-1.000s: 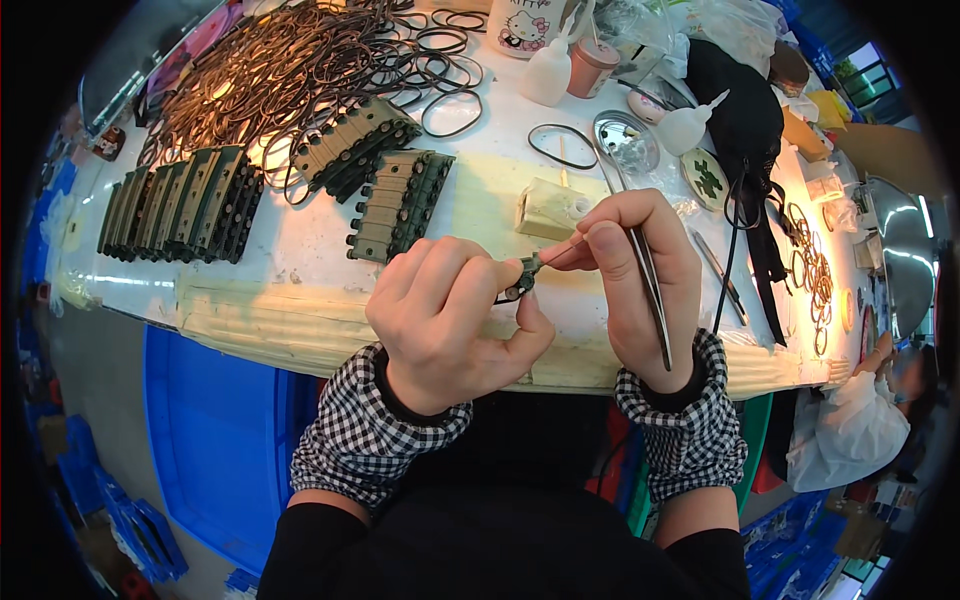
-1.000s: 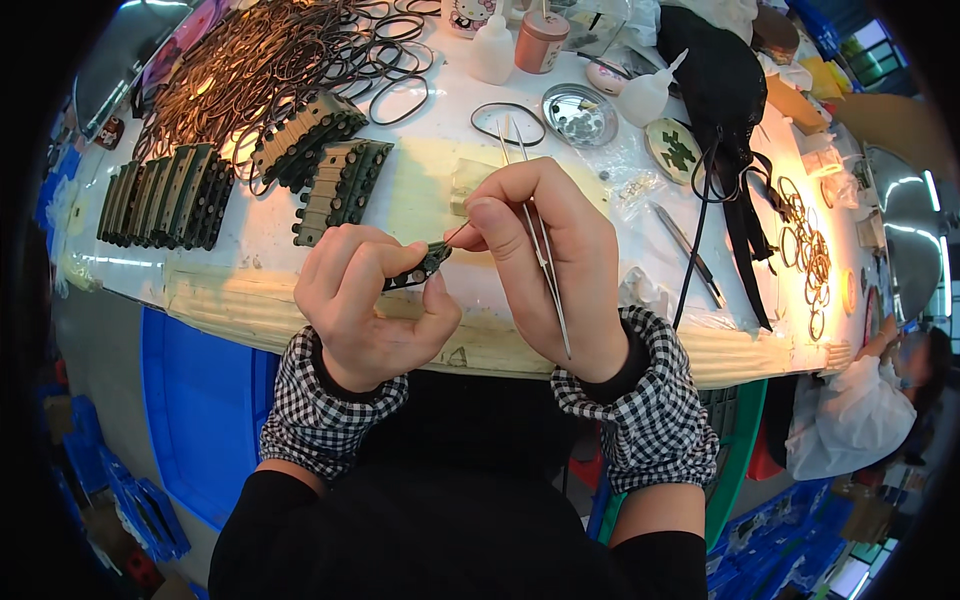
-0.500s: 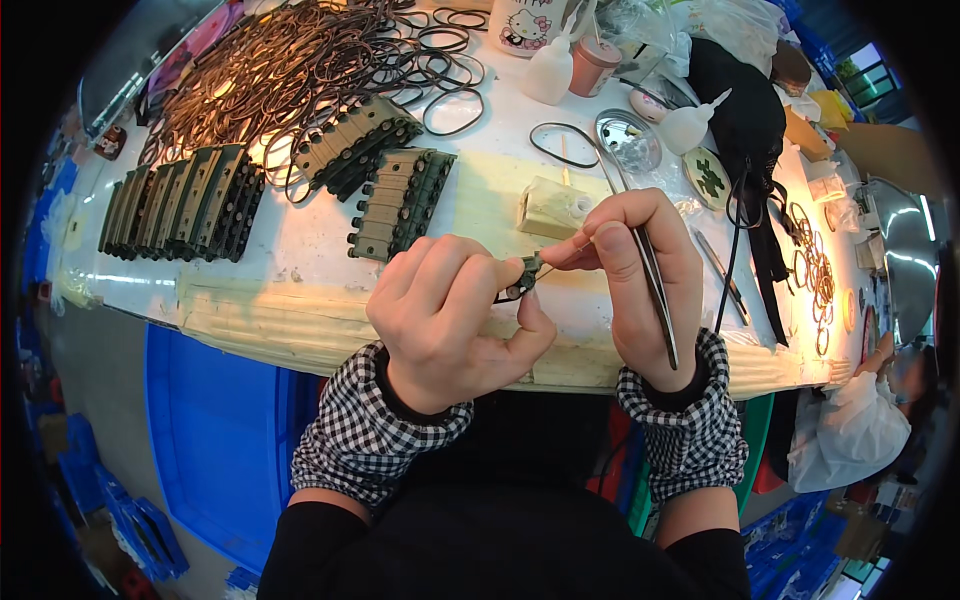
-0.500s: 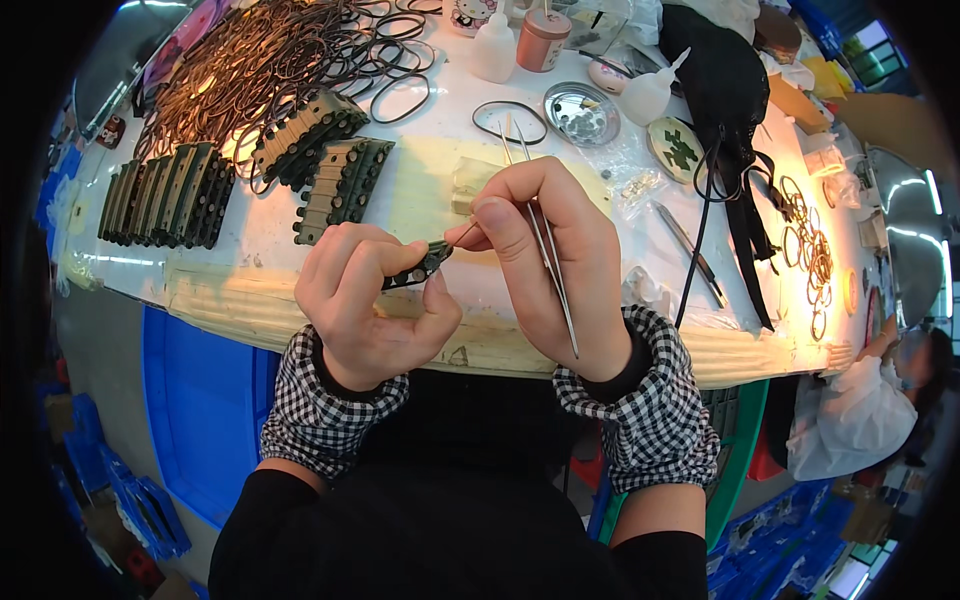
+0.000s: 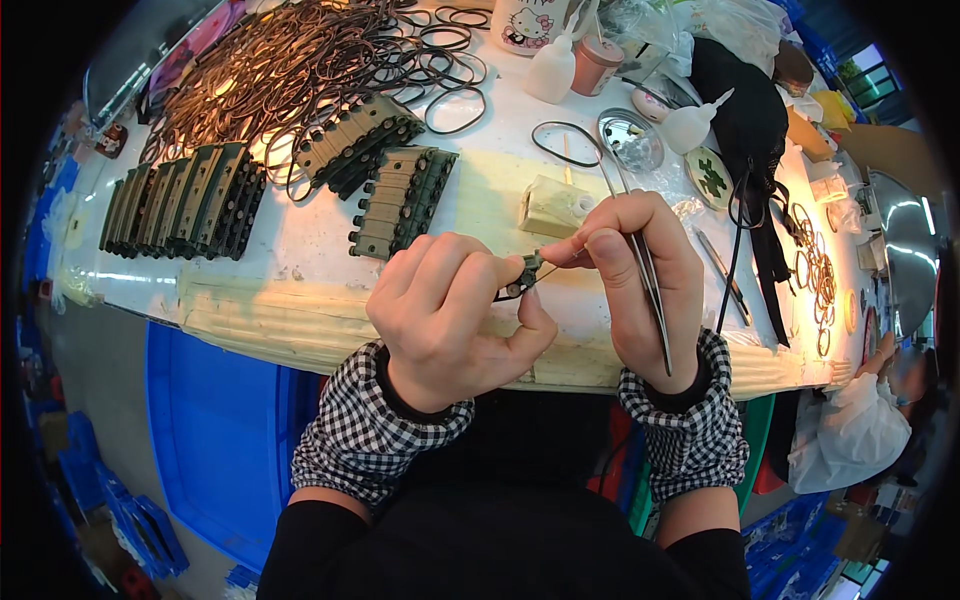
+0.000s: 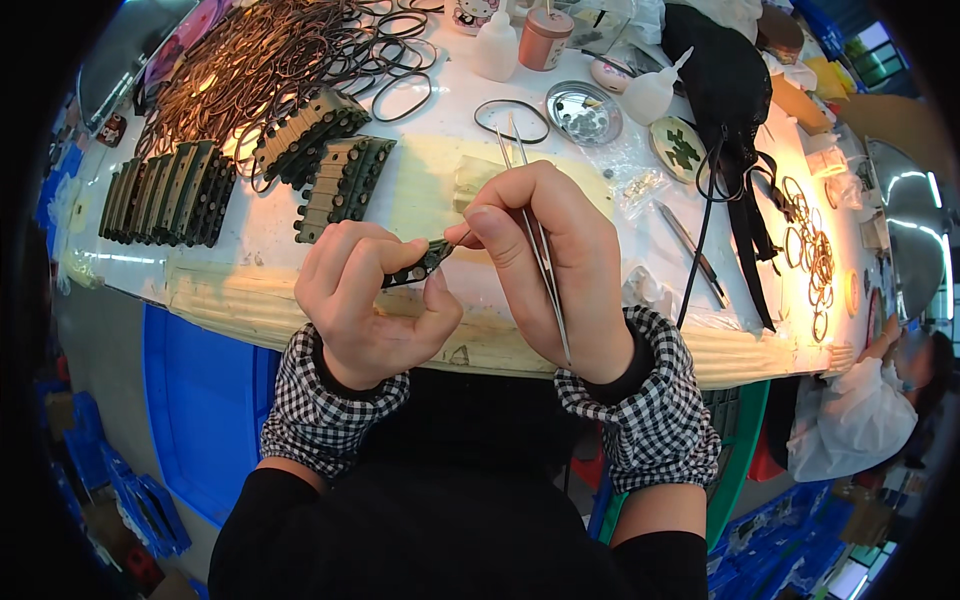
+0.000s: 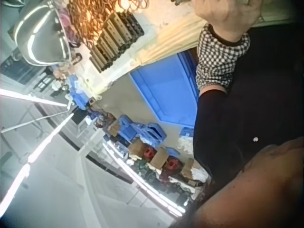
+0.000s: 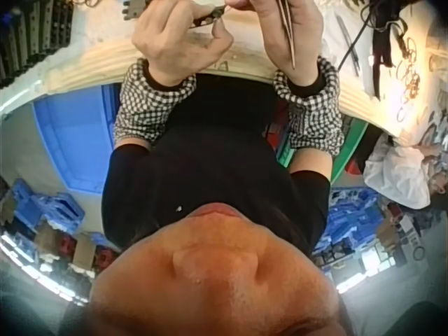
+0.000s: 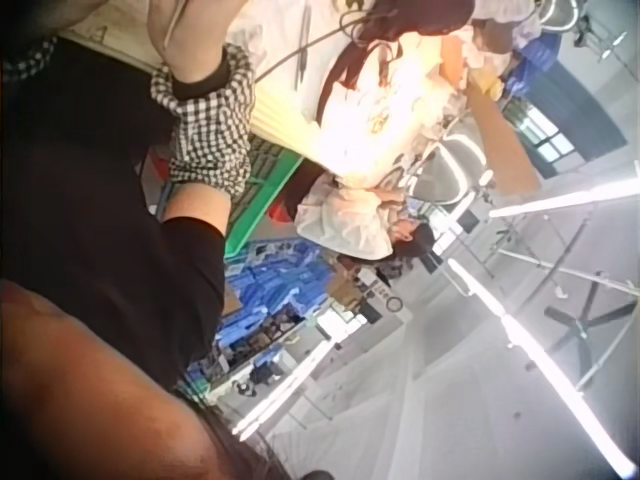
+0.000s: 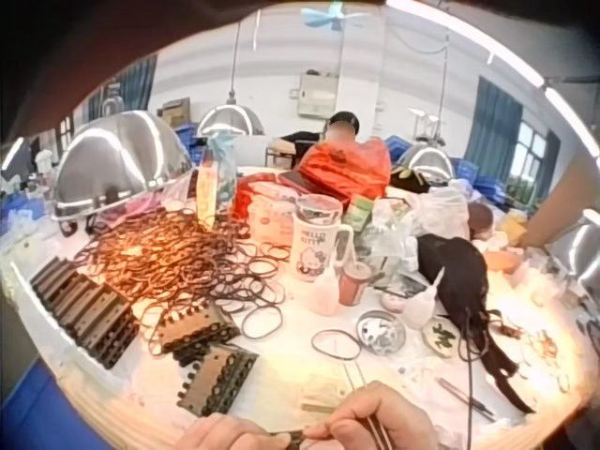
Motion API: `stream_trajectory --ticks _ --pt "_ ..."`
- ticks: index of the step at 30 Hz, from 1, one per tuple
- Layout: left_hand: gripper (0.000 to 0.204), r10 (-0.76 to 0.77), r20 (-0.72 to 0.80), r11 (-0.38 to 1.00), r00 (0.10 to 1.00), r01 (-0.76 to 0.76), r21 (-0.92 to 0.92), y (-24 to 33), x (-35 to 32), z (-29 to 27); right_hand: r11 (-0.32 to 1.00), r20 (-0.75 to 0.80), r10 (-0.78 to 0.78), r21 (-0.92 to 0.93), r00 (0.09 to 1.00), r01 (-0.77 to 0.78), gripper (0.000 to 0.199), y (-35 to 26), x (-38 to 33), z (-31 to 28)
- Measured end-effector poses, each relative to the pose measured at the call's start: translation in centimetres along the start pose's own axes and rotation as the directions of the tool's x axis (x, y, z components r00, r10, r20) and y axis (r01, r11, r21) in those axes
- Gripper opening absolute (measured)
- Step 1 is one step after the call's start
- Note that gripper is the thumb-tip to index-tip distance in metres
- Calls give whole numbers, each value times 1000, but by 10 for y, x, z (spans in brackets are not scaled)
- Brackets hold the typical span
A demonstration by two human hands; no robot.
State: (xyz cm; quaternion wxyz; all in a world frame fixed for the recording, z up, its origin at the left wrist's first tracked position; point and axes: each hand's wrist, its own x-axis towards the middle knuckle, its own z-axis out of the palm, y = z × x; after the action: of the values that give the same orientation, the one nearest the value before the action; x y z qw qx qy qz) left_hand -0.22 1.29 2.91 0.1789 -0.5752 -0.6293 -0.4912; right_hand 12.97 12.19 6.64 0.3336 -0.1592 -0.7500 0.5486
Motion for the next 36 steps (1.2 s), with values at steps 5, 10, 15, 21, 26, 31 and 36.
stream_trajectory --ticks 5,10,15,21,26,31,36 --pt "24 3 -5 1000 1000 -3 -16 -1 0 -1 997 -130 14 78 991 -4 7 -1 1 2" --pt "19 -57 -71 985 996 45 -165 -2 2 1 790 -219 -404 -572 888 219 6 12 15 -16" --pt "15 -405 137 630 904 384 -675 1 4 -10 574 -73 -473 -782 878 243 12 10 16 -19" --pt "9 -454 630 -194 631 620 -760 13 4 -24 856 -234 -445 -394 864 334 7 -31 -3 -11" --pt "21 -372 783 -364 499 697 -618 25 1 -23 980 -177 -193 -88 965 180 5 -42 -18 5" --pt "25 -333 813 -445 478 680 -583 31 -2 -23 989 -27 -133 -71 991 131 14 -43 -25 1" --pt "31 -323 818 -449 476 684 -575 34 -2 -23 969 5 -166 -187 986 164 11 -44 -28 -3"
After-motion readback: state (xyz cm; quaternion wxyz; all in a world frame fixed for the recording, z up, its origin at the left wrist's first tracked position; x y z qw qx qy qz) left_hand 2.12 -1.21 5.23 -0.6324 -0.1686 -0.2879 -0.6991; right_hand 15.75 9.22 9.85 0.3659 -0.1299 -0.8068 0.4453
